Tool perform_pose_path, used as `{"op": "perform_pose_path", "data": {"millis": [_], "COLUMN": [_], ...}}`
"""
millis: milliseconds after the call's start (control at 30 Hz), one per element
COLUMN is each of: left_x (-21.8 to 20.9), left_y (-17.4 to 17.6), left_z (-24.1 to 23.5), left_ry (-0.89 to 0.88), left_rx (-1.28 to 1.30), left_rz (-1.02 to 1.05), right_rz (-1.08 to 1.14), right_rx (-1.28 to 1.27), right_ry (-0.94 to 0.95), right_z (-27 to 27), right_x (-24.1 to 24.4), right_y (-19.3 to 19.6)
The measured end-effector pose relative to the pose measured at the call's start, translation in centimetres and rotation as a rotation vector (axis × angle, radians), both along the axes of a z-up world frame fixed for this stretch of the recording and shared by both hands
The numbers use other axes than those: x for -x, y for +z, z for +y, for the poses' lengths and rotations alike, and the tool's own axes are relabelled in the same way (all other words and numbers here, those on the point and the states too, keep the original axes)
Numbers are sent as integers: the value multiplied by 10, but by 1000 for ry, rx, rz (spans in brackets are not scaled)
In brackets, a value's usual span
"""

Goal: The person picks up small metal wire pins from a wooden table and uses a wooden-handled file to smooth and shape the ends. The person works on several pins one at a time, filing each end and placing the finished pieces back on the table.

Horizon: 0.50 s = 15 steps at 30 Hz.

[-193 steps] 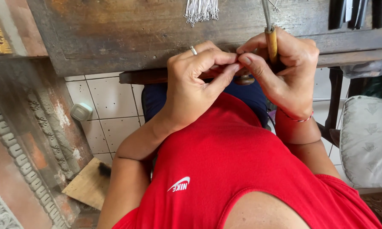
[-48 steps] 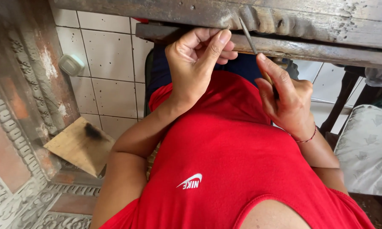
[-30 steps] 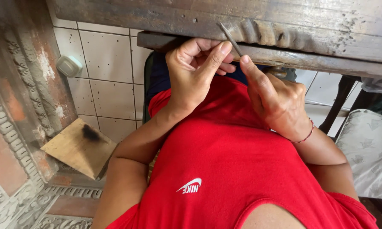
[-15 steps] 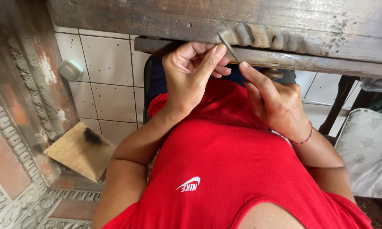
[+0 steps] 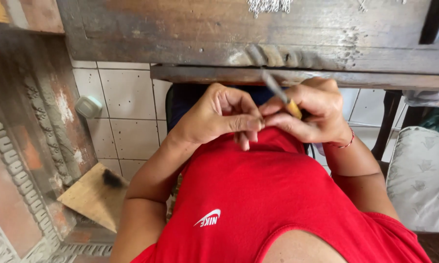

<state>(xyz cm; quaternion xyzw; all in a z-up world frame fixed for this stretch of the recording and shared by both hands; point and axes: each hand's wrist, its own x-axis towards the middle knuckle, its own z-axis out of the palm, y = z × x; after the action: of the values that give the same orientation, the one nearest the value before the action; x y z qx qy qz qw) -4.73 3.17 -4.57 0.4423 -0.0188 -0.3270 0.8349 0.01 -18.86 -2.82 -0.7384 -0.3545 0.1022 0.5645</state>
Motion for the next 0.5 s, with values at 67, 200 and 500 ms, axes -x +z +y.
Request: {"op": "perform_pose_path", "data": {"millis": [67, 200, 500], "left_x": [6, 9, -5], "left_y": [-9, -28, 4], "left_z": [-6, -15, -8], "left_ry": [-54, -182, 373], "left_rx": [146, 328, -522], "left_rz": [108, 286, -595], "right_rz": [8, -74, -10], "right_rx": [-307, -395, -39], "right_ry": [115, 232, -195], "right_z": [5, 7, 7], "right_x": [-2, -7, 8], "right_y": [-8, 7, -21]}}
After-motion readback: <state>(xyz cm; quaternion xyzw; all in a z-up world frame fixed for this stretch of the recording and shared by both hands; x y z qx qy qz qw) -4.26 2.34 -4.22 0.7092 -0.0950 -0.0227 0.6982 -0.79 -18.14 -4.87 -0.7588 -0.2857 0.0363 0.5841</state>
